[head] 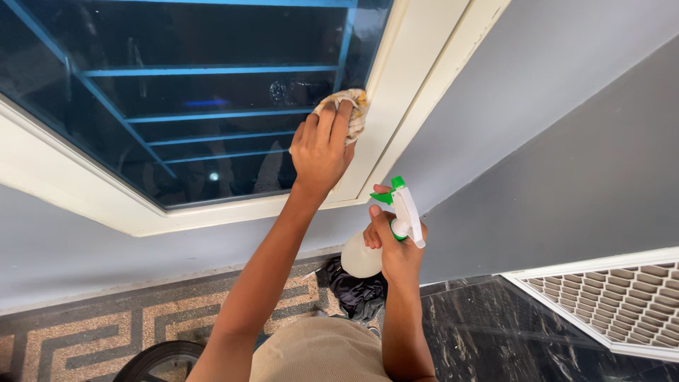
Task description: The person cleans a window pane by applying spray from a bottle and wiping the surface with a cloth.
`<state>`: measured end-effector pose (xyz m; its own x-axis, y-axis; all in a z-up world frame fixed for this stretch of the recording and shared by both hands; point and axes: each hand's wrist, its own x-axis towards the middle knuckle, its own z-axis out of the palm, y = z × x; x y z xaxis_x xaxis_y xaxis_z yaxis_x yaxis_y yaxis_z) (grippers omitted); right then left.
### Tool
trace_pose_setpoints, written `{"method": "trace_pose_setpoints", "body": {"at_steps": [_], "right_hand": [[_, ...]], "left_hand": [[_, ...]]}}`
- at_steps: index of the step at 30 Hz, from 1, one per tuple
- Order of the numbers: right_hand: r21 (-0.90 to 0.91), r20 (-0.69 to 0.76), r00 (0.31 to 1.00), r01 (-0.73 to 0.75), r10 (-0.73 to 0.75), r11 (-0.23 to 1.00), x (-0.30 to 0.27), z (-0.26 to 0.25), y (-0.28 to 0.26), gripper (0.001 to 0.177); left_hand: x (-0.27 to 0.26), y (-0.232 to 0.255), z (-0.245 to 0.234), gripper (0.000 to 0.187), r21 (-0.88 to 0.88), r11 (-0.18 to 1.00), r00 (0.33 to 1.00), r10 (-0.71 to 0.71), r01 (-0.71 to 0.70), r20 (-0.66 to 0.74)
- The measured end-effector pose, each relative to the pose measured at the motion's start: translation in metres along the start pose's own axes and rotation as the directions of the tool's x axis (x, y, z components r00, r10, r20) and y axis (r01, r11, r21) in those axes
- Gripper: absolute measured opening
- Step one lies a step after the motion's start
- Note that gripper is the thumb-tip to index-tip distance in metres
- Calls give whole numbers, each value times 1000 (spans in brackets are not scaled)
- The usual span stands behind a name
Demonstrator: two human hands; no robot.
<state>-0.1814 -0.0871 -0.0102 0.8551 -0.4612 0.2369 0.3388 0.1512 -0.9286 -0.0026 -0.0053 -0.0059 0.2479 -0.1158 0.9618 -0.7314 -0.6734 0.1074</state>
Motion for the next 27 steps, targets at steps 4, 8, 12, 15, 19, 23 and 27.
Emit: {"method": "trace_pose_setpoints", "body": {"at_steps": [4, 8, 12, 15, 19, 23, 27], "right_hand": [[-5, 33, 999, -13, 13, 1000, 5, -10, 0, 31], [3, 78, 997, -29, 29, 1000, 7, -8, 0, 32], [-5, 131, 991, -29, 29, 1000, 9, 0, 0, 33], [11, 160, 986, -37, 35, 999, 8, 11, 3, 33], [15, 199, 979, -50, 47, 999, 8, 31, 9, 32], [1, 225, 973, -53, 51, 999, 2, 58, 15, 31], [15, 257, 966, -47, 42, 999, -3, 84, 22, 31]], "left_hand": [[-23, 0, -1, 56, 26, 999, 998, -25, 24, 63], [-43, -12, -12, 54, 73, 996, 995, -64, 58, 74], [-39, -36, -34, 48, 124, 985, 992, -125, 123, 5], [-20, -64, -63, 46, 96, 977, 981, -185, 190, -59], [11, -105, -112, 51, 134, 966, 971, -203, 220, -130], [23, -138, -147, 44, 150, 951, 953, -243, 270, -179], [-2, -148, -158, 47, 190, 944, 958, -247, 271, -142]]}}
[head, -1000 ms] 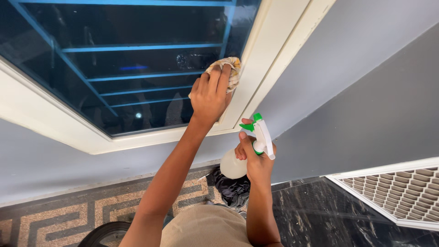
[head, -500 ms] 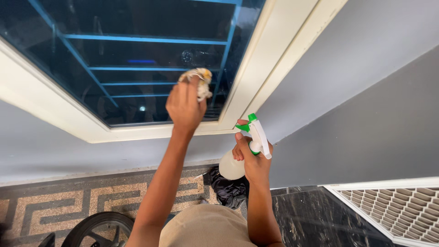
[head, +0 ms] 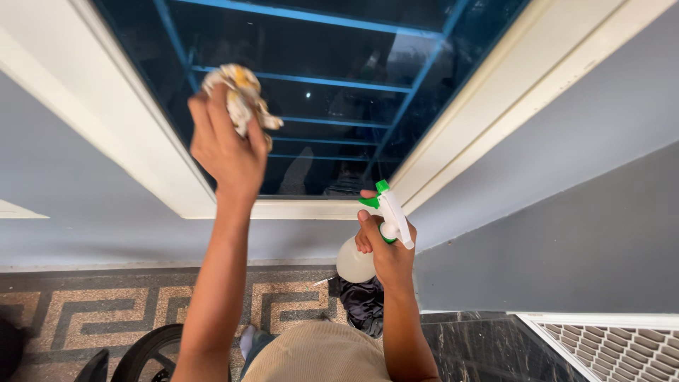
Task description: The person cleans a window pane by applying spray from a bottle and wiping the surface with a cloth.
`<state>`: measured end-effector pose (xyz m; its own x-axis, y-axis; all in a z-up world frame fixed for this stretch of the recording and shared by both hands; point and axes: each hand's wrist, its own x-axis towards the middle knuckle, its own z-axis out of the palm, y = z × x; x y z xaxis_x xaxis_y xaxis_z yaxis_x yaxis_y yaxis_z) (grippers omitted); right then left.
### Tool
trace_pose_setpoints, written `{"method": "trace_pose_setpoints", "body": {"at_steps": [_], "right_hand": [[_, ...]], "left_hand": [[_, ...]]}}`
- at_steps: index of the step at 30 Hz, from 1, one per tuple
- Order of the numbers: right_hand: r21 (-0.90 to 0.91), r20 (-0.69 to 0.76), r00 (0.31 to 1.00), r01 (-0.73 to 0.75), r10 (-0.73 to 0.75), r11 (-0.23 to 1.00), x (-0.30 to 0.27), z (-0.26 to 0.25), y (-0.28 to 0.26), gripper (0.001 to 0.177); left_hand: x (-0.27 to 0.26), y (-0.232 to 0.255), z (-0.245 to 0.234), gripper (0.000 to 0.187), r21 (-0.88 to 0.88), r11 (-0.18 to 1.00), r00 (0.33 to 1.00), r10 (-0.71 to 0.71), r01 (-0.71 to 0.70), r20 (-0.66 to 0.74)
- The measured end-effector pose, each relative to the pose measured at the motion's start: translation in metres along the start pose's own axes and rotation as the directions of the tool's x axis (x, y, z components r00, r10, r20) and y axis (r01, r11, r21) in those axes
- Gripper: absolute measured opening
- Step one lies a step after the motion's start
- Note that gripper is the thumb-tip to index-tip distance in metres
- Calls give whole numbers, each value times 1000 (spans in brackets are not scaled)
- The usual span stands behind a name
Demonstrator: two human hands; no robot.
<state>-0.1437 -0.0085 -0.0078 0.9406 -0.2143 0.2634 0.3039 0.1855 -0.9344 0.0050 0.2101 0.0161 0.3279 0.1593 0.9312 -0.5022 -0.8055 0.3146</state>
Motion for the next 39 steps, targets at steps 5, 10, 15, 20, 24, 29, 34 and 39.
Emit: {"method": "trace_pose_setpoints", "body": {"at_steps": [5, 10, 15, 20, 24, 29, 34, 39], "right_hand": [[-7, 13, 1000, 20, -19, 1000, -1, 29, 4, 31], [-15, 2, 1000, 19, -19, 1000, -2, 53, 6, 33], [-14, 19, 999, 49, -49, 999, -4, 73, 12, 33], [1, 12, 998, 55, -55, 998, -4, 83, 17, 33], [2, -3, 998, 58, -58, 998, -7, 87, 17, 33], [-8, -16, 999, 34, -34, 999, -12, 93, 17, 32], [-27, 32, 999, 35, -34, 999, -18, 95, 18, 34], [57, 115, 992, 44, -50, 997, -23, 92, 23, 38]], "left_hand": [[-16, -19, -5, 47, 17, 999, 999, 32, -32, 18], [35, -26, -22, 48, 1, 997, 997, 76, -76, 1], [107, -25, -36, 57, 21, 978, 968, 207, -206, -143], [105, -30, -44, 58, 15, 983, 978, 185, -185, -100], [61, -48, -42, 54, 15, 990, 990, 139, -139, -15], [-5, -62, -36, 51, 23, 998, 995, 61, -63, 76], [-42, -71, -29, 46, -113, 993, 993, -16, 30, 120], [-57, -51, -44, 28, -442, 857, 962, -200, 264, 188]]}}
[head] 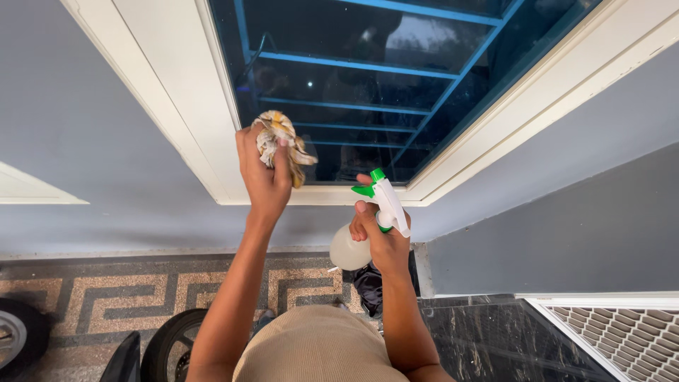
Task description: The person cleans a window pane by applying spray from a bottle and wiping the surface with a cloth.
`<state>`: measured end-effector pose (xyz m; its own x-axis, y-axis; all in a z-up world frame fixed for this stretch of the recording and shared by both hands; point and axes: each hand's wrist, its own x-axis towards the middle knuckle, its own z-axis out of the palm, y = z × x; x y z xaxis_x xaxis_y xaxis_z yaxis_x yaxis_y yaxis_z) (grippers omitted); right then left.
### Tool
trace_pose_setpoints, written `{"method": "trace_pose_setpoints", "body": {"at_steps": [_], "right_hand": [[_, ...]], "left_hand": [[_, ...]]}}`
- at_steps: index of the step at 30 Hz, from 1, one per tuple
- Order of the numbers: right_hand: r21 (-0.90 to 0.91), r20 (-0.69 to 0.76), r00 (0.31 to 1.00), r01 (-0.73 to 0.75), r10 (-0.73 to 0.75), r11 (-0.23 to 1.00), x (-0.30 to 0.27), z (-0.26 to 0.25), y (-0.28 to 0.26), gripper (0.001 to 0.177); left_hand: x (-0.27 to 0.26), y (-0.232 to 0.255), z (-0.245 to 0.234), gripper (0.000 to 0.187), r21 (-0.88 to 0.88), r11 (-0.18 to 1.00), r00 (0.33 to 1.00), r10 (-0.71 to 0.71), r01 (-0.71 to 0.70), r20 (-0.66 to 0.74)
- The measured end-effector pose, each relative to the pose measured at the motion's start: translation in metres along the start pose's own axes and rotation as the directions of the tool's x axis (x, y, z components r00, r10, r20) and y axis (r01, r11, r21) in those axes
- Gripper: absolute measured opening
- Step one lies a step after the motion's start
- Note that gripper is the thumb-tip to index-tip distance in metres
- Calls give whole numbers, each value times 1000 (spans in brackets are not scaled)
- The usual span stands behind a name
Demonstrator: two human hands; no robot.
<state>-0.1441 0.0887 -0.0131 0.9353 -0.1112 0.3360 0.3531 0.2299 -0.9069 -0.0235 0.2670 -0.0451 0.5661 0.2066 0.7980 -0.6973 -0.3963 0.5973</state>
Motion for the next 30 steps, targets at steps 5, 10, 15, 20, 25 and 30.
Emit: {"method": "trace_pose_setpoints", "body": {"at_steps": [5, 10, 15, 20, 25, 30], "right_hand": [[-113, 114, 993, 19, -6, 993, -5, -5, 7, 33], [-58, 186, 978, 105, -93, 993, -6, -5, 6, 32], [8, 293, 955, 47, -48, 999, -10, -13, 7, 35], [-81, 306, 951, -30, 53, 996, -14, -19, 12, 47], [-95, 278, 960, 4, 23, 995, -8, -20, 11, 47], [-74, 116, 993, -22, 30, 997, -3, -18, 11, 56]], "left_hand": [[-16, 32, -5, 26, -417, 848, 941, -253, 327, 223], [-31, 38, -11, 30, -597, 566, 822, -349, 568, 450], [-46, 33, 1, 35, -652, 343, 736, -351, 676, 579], [-61, 29, 16, 38, -606, 413, 731, -326, 680, 599], [-66, 22, 22, 38, -440, 764, 845, -253, 473, 470], [-95, 20, 15, 81, -463, 686, 814, -359, 562, 456]]}}
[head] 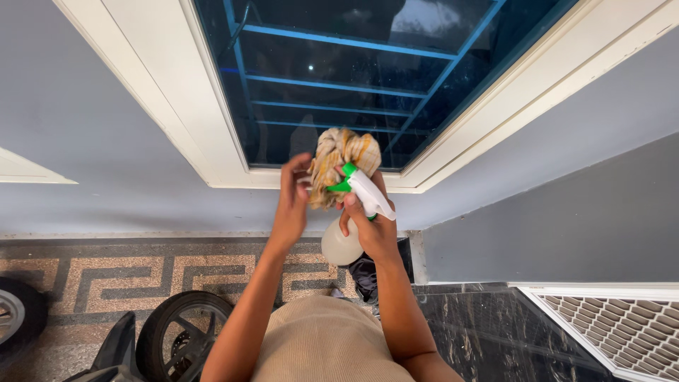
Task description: The person cleans a window pane by applying spray from a bottle and wiping the surface with a cloth.
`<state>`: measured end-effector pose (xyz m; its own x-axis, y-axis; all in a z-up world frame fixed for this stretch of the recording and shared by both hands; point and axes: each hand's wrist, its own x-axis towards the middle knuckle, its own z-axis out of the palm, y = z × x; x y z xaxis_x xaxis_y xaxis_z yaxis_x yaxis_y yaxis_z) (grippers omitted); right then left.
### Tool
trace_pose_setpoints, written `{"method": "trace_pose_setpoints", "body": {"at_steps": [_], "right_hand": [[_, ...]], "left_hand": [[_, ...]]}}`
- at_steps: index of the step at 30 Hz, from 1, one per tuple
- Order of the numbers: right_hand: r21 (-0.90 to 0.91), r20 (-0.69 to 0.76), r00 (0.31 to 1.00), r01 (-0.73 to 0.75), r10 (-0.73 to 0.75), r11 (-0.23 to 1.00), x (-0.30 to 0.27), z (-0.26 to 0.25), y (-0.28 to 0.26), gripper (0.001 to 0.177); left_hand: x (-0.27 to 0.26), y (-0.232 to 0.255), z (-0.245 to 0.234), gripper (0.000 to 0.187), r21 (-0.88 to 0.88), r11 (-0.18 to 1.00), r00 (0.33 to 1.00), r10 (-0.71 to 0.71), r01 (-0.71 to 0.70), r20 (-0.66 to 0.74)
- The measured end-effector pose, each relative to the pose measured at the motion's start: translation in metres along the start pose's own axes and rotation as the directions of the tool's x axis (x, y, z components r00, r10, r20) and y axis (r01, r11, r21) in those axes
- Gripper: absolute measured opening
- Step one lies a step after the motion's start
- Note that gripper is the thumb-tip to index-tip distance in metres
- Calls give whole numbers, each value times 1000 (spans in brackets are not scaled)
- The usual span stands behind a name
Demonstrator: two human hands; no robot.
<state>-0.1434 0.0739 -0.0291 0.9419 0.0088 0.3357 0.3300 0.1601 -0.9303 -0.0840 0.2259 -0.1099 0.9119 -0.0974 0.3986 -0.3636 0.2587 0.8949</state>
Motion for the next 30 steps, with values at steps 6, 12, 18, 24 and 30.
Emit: {"method": "trace_pose_setpoints", "body": {"at_steps": [6, 12, 18, 24, 30], "right_hand": [[-89, -80, 990, 110, -118, 990, 7, 4, 8, 54], [-70, 38, 973, 229, -227, 971, 16, 14, 2, 84], [-89, 106, 942, 327, -317, 941, 35, -20, -10, 100], [-416, -135, 906, 316, -402, 852, 70, -16, 12, 60], [-812, -95, 653, 385, -752, 437, 126, 15, 13, 74]], "left_hand": [[-33, 28, 12, 116, 313, 949, 951, -117, 22, 288], [-29, 48, 21, 82, 272, 946, 957, -232, 179, 176], [-34, 54, -5, 77, 299, 944, 986, 100, -137, 136], [-36, 57, -31, 72, 200, 974, 994, -109, 106, 7], [-34, 60, -59, 64, 308, 950, 997, -29, 51, -76]]}}
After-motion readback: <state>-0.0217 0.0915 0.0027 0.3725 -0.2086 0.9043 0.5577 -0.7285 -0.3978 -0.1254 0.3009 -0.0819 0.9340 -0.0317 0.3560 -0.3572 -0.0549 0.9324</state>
